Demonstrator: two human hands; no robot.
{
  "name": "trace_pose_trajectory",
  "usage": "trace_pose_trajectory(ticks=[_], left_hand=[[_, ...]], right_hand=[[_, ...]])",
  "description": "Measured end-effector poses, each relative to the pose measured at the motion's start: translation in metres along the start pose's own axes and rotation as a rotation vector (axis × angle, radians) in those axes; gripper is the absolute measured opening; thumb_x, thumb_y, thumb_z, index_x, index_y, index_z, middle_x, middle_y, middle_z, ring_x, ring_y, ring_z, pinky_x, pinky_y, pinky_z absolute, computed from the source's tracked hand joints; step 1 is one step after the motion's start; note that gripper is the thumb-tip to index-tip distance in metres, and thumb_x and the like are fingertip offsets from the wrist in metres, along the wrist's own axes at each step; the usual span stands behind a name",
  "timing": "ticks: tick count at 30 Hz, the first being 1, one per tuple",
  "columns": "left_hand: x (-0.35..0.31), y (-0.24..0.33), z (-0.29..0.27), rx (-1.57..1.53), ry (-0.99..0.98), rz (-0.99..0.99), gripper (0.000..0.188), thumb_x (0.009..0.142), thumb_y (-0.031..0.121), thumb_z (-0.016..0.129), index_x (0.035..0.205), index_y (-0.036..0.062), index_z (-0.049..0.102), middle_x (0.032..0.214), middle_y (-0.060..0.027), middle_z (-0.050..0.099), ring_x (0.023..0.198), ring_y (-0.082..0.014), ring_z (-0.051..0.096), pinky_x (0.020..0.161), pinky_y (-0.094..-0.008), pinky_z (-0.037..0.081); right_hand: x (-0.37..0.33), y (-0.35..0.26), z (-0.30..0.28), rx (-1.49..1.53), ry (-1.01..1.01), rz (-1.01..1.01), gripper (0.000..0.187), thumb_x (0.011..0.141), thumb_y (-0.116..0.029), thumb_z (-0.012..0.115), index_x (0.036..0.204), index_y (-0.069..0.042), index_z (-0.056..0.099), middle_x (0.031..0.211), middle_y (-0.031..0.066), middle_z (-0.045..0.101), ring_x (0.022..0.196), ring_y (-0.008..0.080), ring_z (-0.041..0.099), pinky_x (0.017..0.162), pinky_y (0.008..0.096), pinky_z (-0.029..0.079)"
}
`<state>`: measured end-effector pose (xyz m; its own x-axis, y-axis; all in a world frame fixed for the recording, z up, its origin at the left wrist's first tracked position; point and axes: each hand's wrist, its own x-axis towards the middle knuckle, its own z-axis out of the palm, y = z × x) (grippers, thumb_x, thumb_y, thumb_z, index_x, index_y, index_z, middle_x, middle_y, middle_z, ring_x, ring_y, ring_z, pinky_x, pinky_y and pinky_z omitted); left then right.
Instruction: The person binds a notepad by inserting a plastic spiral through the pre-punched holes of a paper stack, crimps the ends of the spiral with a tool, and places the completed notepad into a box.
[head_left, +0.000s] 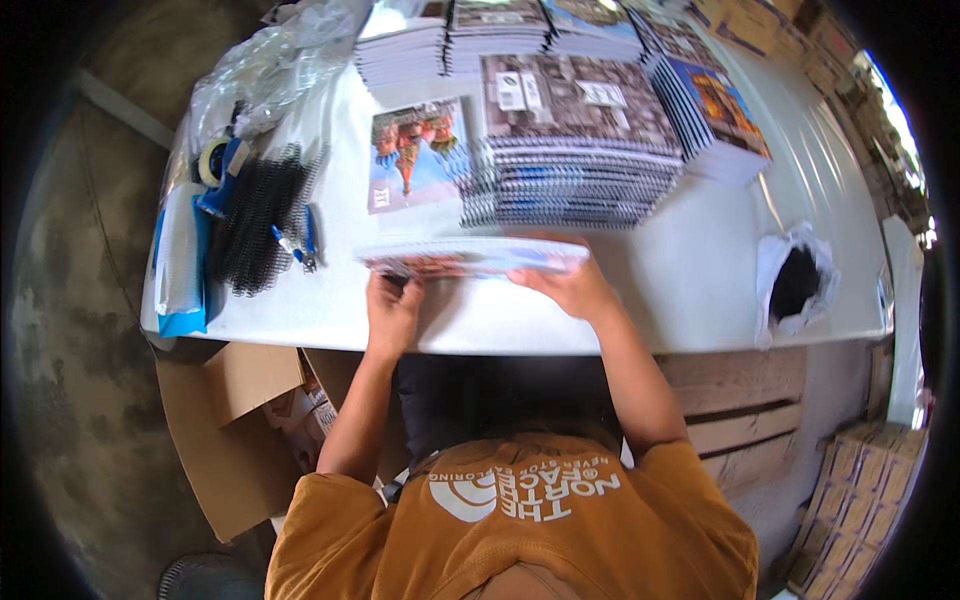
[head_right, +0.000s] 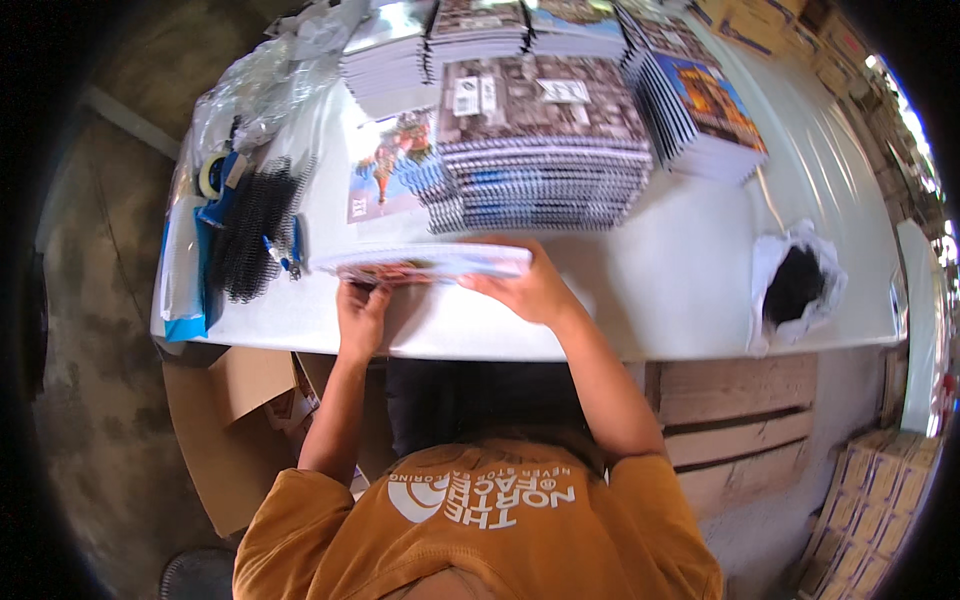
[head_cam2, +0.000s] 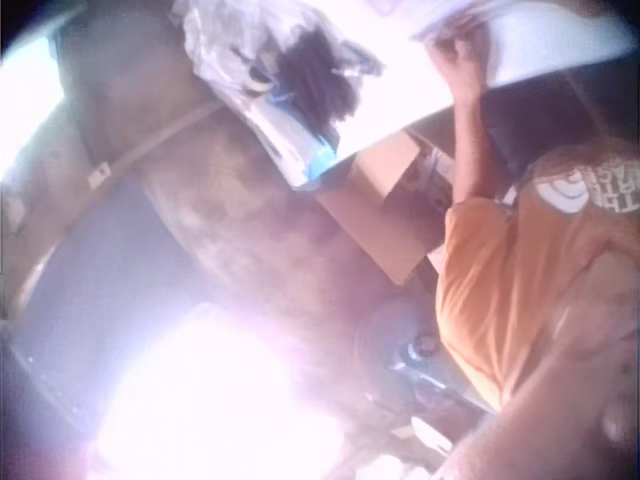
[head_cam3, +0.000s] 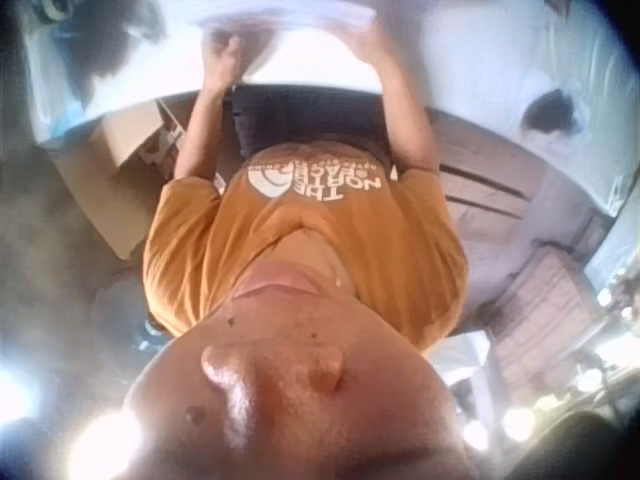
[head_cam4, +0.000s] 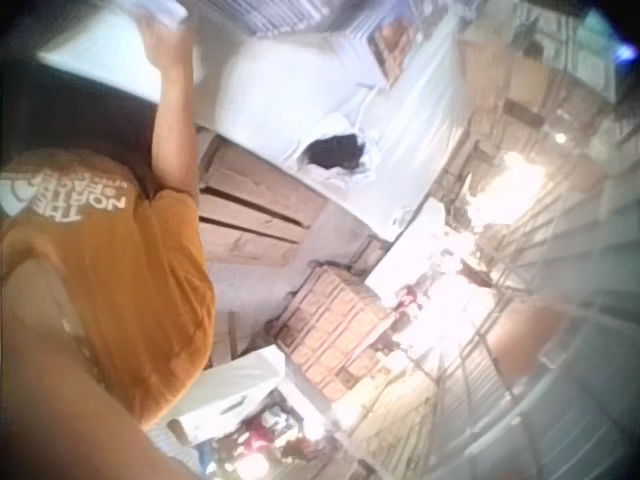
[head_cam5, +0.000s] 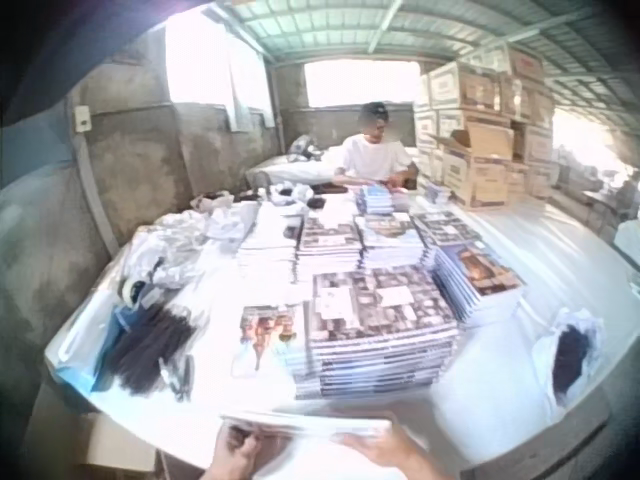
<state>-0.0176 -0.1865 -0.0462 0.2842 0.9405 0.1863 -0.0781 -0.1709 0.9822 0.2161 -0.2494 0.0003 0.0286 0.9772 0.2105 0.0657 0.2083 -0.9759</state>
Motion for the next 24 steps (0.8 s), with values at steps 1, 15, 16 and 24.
trace_pose_trajectory(ticks=[1,15,16,24], left_hand=[[0.001,0.004,-0.003,0.058,-0.047,-0.051,0.033,0.08,-0.004,0.052,0.112,-0.0036,0.045,0.104,-0.0096,0.057,0.1,-0.0169,0.053,0.088,-0.0302,0.041],[0.137,0.021,-0.108,1.468,0.391,-0.347,0.042,0.087,0.042,0.05,0.099,0.0024,0.054,0.101,-0.0203,0.061,0.097,-0.0382,0.058,0.082,-0.0469,0.045],[0.138,0.022,-0.108,1.474,0.381,-0.298,0.041,0.086,0.042,0.05,0.099,0.003,0.055,0.1,-0.0201,0.061,0.097,-0.0378,0.058,0.082,-0.0469,0.045],[0.156,0.081,-0.175,1.378,0.258,-0.354,0.034,0.081,0.039,0.058,0.09,0.009,0.069,0.086,-0.0127,0.066,0.082,-0.0254,0.063,0.073,-0.0358,0.047]], right_hand=[[-0.008,0.001,-0.003,-0.013,0.029,0.045,0.025,0.079,-0.006,0.068,0.103,-0.001,0.065,0.089,0.0085,0.068,0.079,0.0116,0.061,0.073,0.0248,0.048],[-0.015,-0.008,0.001,0.081,0.106,-0.237,0.027,0.08,0.002,0.063,0.107,0.001,0.063,0.101,0.0113,0.067,0.086,0.015,0.063,0.075,0.0257,0.05],[-0.016,-0.005,-0.001,0.031,0.076,-0.249,0.028,0.08,0.002,0.063,0.108,0.001,0.062,0.102,0.0118,0.066,0.087,0.0149,0.063,0.076,0.0258,0.049],[-0.023,-0.01,-0.016,0.074,0.092,-0.203,0.027,0.082,0.002,0.061,0.11,0.001,0.061,0.105,0.0116,0.065,0.094,0.0134,0.06,0.081,0.025,0.048]])
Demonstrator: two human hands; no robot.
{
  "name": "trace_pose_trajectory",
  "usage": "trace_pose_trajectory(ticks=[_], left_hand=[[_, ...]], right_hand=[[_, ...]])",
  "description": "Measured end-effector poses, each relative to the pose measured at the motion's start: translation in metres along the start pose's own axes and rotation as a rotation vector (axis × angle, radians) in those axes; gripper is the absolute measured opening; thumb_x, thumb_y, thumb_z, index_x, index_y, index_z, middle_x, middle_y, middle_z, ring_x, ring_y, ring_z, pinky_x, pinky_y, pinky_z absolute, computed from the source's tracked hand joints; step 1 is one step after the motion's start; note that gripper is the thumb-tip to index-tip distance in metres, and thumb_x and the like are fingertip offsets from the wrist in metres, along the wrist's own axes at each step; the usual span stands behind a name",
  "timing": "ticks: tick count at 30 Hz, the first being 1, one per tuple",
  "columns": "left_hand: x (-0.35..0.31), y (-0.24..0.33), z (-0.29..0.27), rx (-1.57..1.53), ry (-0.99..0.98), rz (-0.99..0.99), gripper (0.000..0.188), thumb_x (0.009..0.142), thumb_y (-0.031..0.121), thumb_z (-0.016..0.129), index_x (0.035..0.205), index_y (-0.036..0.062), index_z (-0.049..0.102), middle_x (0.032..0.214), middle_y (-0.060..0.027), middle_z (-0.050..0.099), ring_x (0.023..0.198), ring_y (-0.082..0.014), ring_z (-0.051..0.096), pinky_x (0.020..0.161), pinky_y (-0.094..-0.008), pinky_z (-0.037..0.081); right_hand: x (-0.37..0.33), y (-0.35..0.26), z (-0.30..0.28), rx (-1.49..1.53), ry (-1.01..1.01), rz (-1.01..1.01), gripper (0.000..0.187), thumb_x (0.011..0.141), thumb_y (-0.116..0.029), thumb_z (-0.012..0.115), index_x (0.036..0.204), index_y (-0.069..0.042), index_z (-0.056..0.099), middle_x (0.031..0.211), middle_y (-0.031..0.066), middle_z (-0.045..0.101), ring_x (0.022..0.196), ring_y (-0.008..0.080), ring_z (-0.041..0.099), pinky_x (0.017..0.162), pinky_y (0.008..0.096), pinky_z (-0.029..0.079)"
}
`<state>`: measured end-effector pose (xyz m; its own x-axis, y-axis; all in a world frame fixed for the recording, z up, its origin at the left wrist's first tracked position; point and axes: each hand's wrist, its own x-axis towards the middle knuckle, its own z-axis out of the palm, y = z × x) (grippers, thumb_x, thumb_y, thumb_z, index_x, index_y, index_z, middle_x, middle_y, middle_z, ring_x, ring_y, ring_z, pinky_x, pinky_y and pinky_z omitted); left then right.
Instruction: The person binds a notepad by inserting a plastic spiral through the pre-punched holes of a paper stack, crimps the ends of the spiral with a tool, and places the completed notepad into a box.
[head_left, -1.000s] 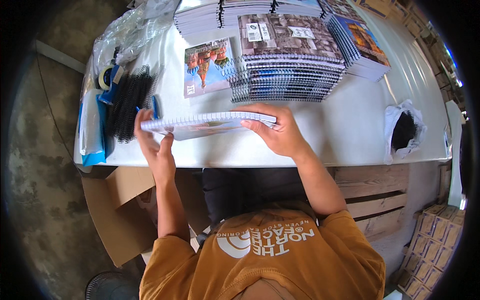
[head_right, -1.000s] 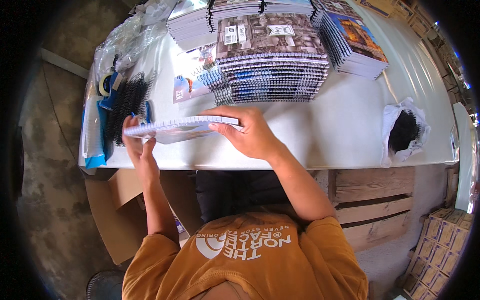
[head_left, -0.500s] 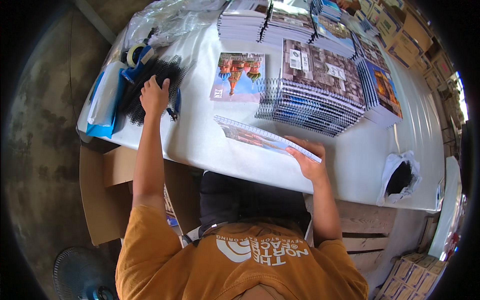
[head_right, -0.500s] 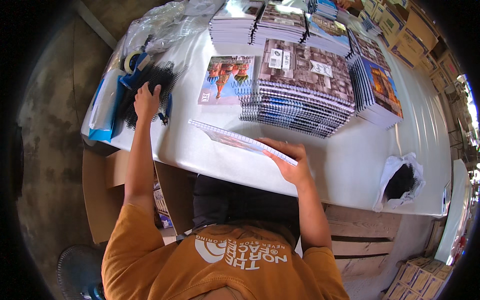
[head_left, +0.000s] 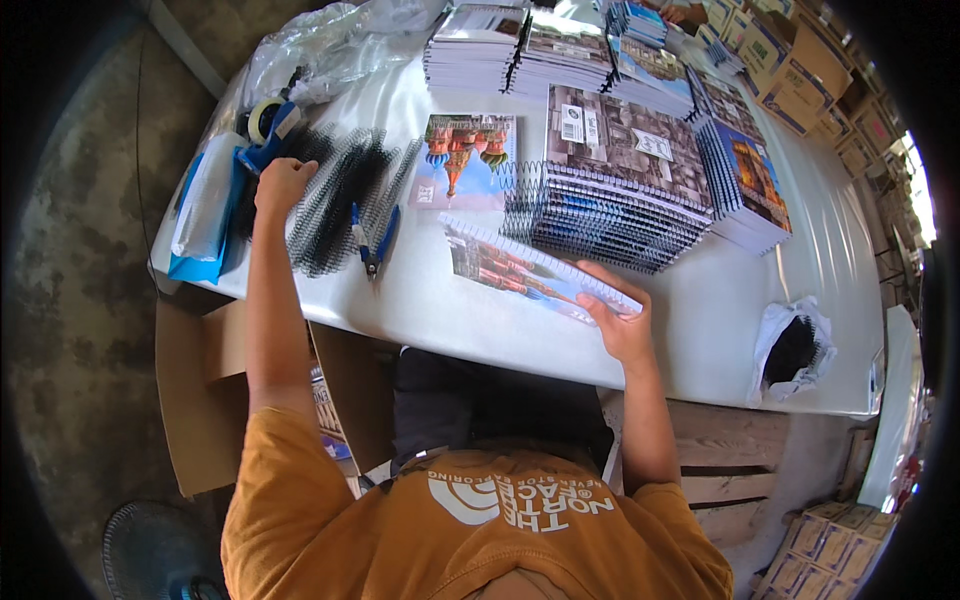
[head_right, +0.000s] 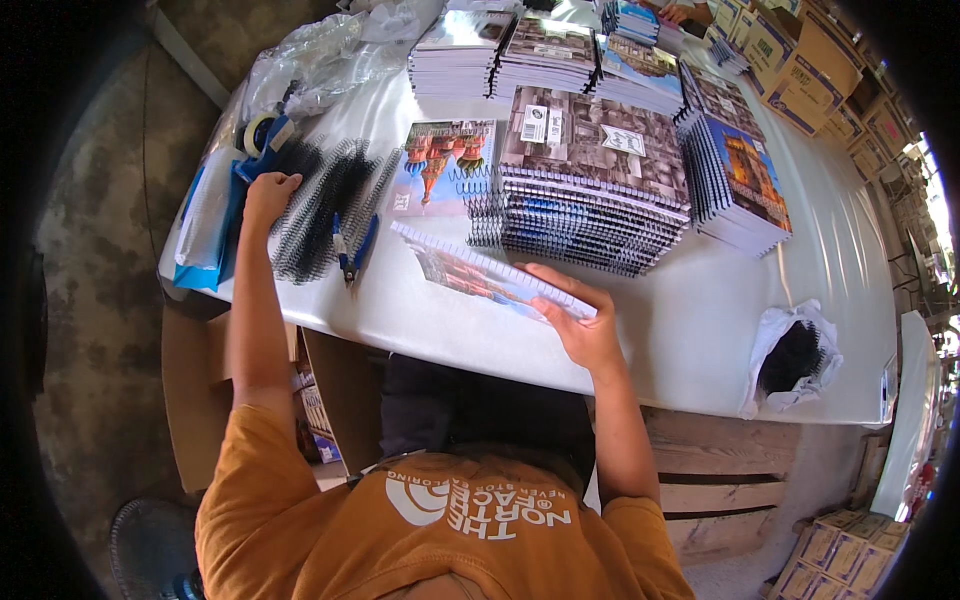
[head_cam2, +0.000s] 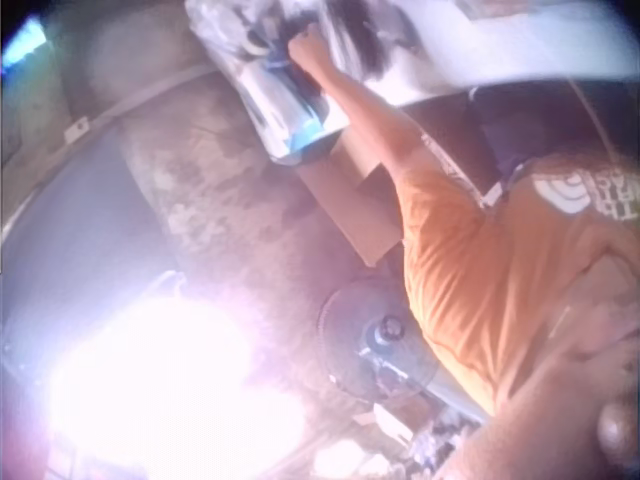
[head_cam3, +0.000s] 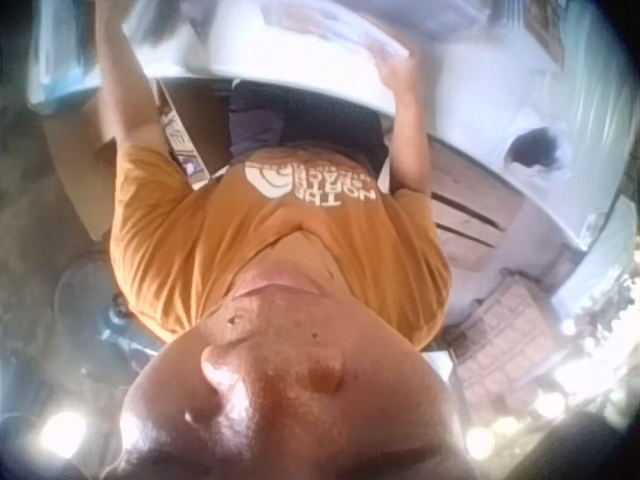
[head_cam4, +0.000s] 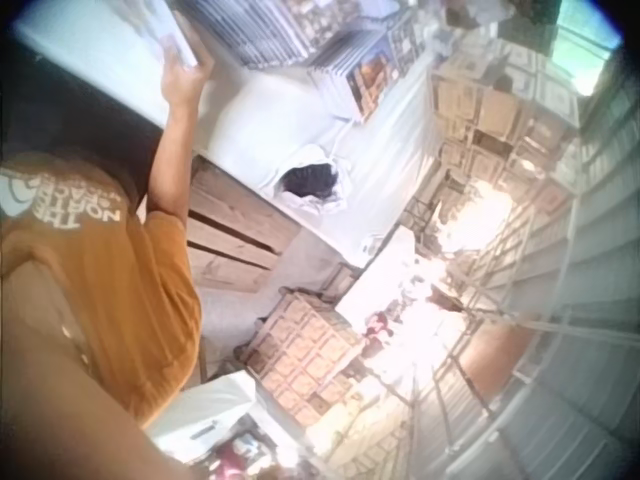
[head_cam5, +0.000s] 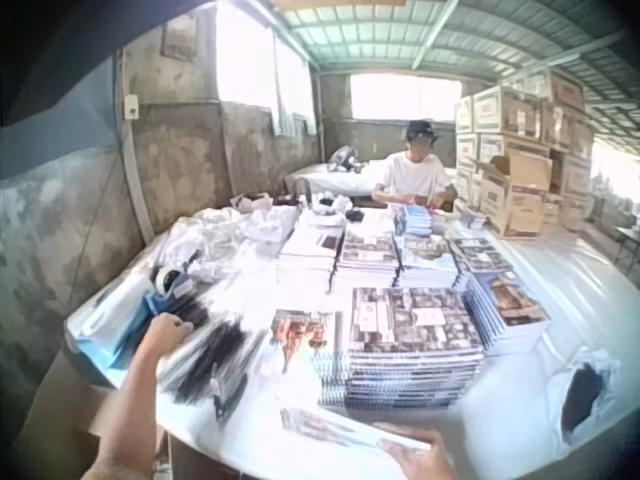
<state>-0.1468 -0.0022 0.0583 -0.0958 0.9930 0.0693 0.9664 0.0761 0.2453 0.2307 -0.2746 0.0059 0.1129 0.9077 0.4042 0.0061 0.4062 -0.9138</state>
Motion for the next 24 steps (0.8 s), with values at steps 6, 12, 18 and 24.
trace_pose_trajectory(ticks=[6,12,18,24], left_hand=[[-0.071,0.047,-0.008,-0.873,-0.156,0.61,0.032,0.082,0.016,0.04,0.101,-0.0033,0.057,0.082,-0.0067,0.058,0.065,-0.012,0.046,0.061,-0.0237,0.04],[-0.143,0.088,0.012,-0.823,-0.277,0.699,0.033,0.096,0.035,0.043,0.085,0.0053,0.054,0.068,0.0053,0.035,0.062,-0.0043,0.028,0.056,-0.0191,0.026],[-0.145,0.092,0.007,-0.814,-0.494,0.57,0.042,0.096,0.038,0.041,0.078,0.003,0.055,0.059,0.0063,0.032,0.055,-0.0042,0.025,0.05,-0.0203,0.024],[-0.137,0.103,0.0,-0.787,-0.717,0.405,0.051,0.097,0.045,0.034,0.071,0.0042,0.052,0.05,0.0066,0.028,0.046,-0.0041,0.024,0.044,-0.0227,0.023]], right_hand=[[-0.001,0.009,-0.005,-0.015,0.037,0.056,0.028,0.083,0.0,0.061,0.111,0.002,0.06,0.103,0.0103,0.065,0.093,0.0115,0.059,0.083,0.0248,0.047],[0.001,0.004,-0.004,-0.05,0.03,0.1,0.027,0.083,-0.001,0.062,0.11,0.002,0.061,0.102,0.009,0.065,0.09,0.011,0.06,0.081,0.0247,0.047],[0.0,0.008,-0.003,-0.001,0.05,0.063,0.027,0.083,0.0,0.061,0.111,0.001,0.06,0.101,0.0091,0.066,0.089,0.0107,0.06,0.081,0.0246,0.048],[-0.002,0.009,-0.006,-0.023,0.028,0.045,0.027,0.083,0.001,0.061,0.11,0.002,0.061,0.103,0.0118,0.065,0.089,0.0126,0.061,0.08,0.0251,0.048]])
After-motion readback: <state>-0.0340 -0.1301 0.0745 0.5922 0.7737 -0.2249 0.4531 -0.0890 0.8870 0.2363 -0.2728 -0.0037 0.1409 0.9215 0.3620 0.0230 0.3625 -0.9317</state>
